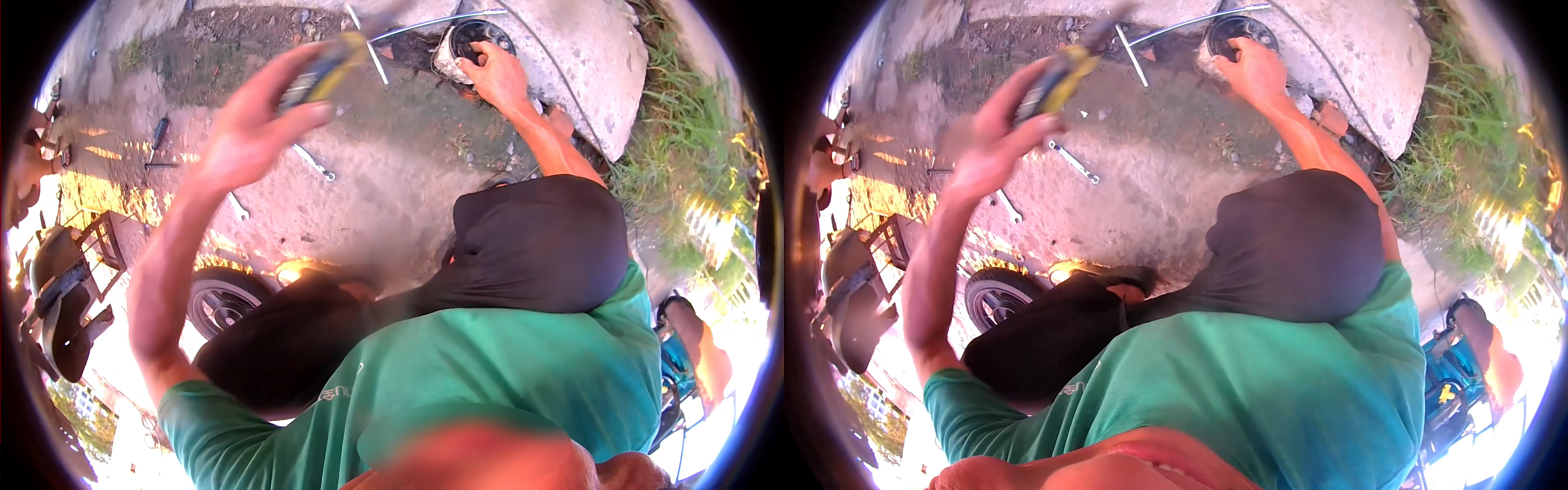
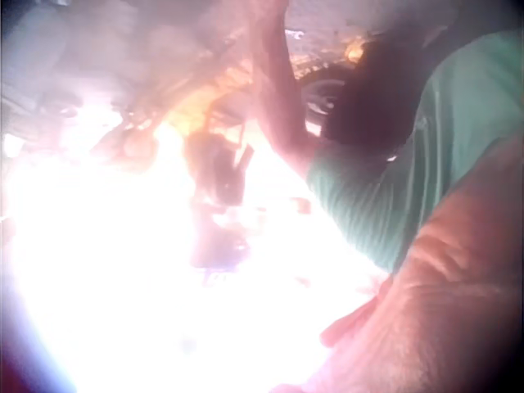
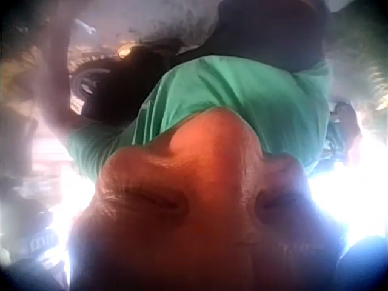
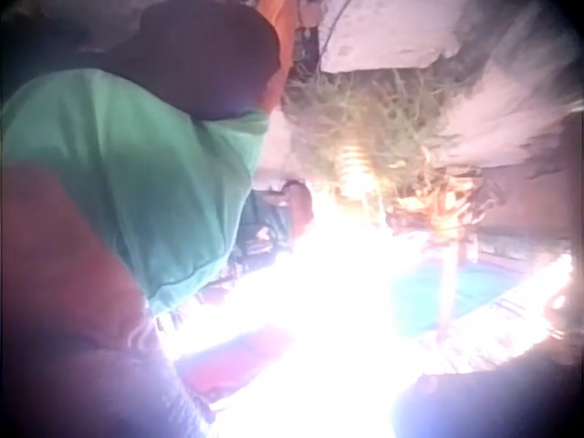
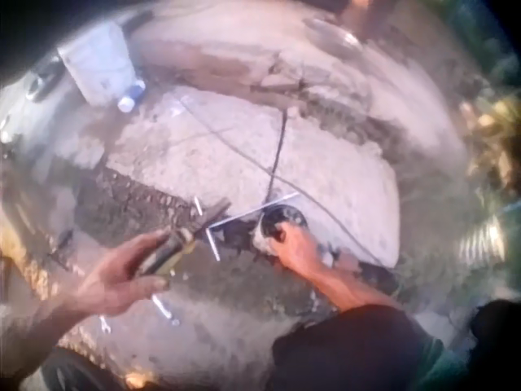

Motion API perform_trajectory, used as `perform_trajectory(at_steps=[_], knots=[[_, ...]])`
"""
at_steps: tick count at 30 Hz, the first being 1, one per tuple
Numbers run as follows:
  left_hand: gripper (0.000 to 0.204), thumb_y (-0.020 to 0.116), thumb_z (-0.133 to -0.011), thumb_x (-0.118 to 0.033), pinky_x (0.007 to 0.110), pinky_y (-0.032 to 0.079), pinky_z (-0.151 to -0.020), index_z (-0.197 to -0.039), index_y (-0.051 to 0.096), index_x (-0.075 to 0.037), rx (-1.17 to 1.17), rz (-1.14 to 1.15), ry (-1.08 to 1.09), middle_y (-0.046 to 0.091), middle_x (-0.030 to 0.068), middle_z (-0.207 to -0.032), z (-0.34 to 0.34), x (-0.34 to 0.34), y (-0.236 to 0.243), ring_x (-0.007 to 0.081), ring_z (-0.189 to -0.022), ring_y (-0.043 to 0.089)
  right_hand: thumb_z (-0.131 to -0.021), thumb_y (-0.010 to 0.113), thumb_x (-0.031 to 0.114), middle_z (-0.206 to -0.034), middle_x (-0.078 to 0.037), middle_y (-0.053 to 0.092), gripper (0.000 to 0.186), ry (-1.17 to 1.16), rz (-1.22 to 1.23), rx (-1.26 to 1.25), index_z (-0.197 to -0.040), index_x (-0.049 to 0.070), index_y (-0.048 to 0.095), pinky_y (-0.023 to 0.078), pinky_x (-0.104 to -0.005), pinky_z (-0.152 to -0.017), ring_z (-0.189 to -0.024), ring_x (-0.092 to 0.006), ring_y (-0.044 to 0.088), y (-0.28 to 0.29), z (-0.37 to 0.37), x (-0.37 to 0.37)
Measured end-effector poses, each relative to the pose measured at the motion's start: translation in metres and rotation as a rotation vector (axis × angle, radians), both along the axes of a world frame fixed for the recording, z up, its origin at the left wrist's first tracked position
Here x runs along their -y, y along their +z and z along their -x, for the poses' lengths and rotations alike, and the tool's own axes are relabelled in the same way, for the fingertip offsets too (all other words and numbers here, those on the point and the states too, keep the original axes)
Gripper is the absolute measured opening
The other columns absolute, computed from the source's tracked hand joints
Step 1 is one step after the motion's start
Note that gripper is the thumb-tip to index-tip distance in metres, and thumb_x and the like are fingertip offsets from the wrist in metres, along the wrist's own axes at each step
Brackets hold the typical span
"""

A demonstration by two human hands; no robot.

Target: The person disassembles a brake component from a bicycle, removes the internal brake shoes, and uses a brush to clean the inner surface of the housing.

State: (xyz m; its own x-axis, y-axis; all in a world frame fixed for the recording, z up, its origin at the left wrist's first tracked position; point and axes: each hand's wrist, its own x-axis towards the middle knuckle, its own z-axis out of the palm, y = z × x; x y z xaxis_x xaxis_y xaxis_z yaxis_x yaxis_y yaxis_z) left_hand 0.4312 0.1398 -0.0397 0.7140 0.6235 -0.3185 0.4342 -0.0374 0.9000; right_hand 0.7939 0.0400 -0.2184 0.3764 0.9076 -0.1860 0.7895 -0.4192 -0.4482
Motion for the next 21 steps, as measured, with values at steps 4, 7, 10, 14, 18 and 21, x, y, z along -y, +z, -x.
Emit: perform_trajectory(at_steps=[4, 7, 10, 14, 18, 21], knots=[[0.06, 0.068, -0.1, -0.025, 0.042, 0.045, -0.112, -0.152, 0.047, -0.007, -0.079, -0.292, -0.067, 0.058, 0.0169, -0.148, -0.09, 0.023, -0.069, 0.0317, -0.135, 0.057, -0.083, 0.074, 0.042, -0.099, -0.01, 0.077, 0.053, -0.012, 0.014, -0.015, -0.127, 0.011, 0.071, 0.057, -0.0436, -0.082, -0.096, -0.0306, 0.074, 0.007, 0.005, -0.003], [0.06, 0.067, -0.1, -0.028, 0.042, 0.044, -0.114, -0.153, 0.047, -0.008, -0.072, -0.189, 0.024, 0.056, 0.0194, -0.15, -0.115, 0.041, -0.122, 0.0333, -0.139, 0.054, -0.083, 0.074, 0.041, -0.1, -0.01, 0.077, 0.052, -0.033, 0.035, -0.058, -0.126, 0.012, 0.071, 0.057, -0.0434, -0.082, -0.096, -0.0305, 0.074, 0.013, 0.008, -0.003], [0.058, 0.063, -0.102, -0.033, 0.041, 0.042, -0.115, -0.153, 0.047, -0.01, -0.047, -0.106, 0.034, 0.057, 0.0184, -0.149, -0.126, 0.046, -0.137, 0.0347, -0.139, 0.053, -0.084, 0.074, 0.041, -0.101, -0.009, 0.077, 0.051, -0.032, -0.001, -0.042, -0.126, 0.013, 0.071, 0.057, -0.0429, -0.082, -0.096, -0.0303, 0.074, 0.007, 0.005, 0.0], [0.054, 0.058, -0.103, -0.036, 0.042, 0.04, -0.116, -0.15, 0.051, -0.012, -0.159, -0.153, -0.002, 0.057, 0.0175, -0.149, -0.131, 0.039, -0.125, 0.0357, -0.14, 0.052, -0.084, 0.074, 0.043, -0.1, -0.009, 0.077, 0.052, -0.029, 0.016, -0.063, -0.127, 0.014, 0.071, 0.057, -0.0423, -0.083, -0.095, -0.0298, 0.074, 0.005, 0.002, 0.001], [0.046, 0.057, -0.105, -0.029, 0.04, 0.047, -0.11, -0.147, 0.056, -0.011, 0.049, -0.319, 0.055, 0.059, 0.0173, -0.146, -0.129, 0.034, -0.1, 0.0353, -0.134, 0.058, -0.083, 0.074, 0.045, -0.099, -0.01, 0.077, 0.055, -0.054, 0.051, -0.059, -0.128, 0.014, 0.071, 0.057, -0.0417, -0.08, -0.093, -0.0295, 0.074, 0.01, 0.001, 0.002], [0.044, 0.057, -0.105, -0.028, 0.04, 0.048, -0.108, -0.145, 0.058, -0.01, 0.086, -0.299, 0.055, 0.062, 0.0178, -0.142, -0.125, 0.036, -0.105, 0.0346, -0.131, 0.061, -0.084, 0.075, 0.045, -0.097, -0.01, 0.077, 0.054, -0.049, 0.043, -0.082, -0.127, 0.013, 0.071, 0.057, -0.0417, -0.079, -0.091, -0.0293, 0.074, 0.011, 0.002, 0.003]])
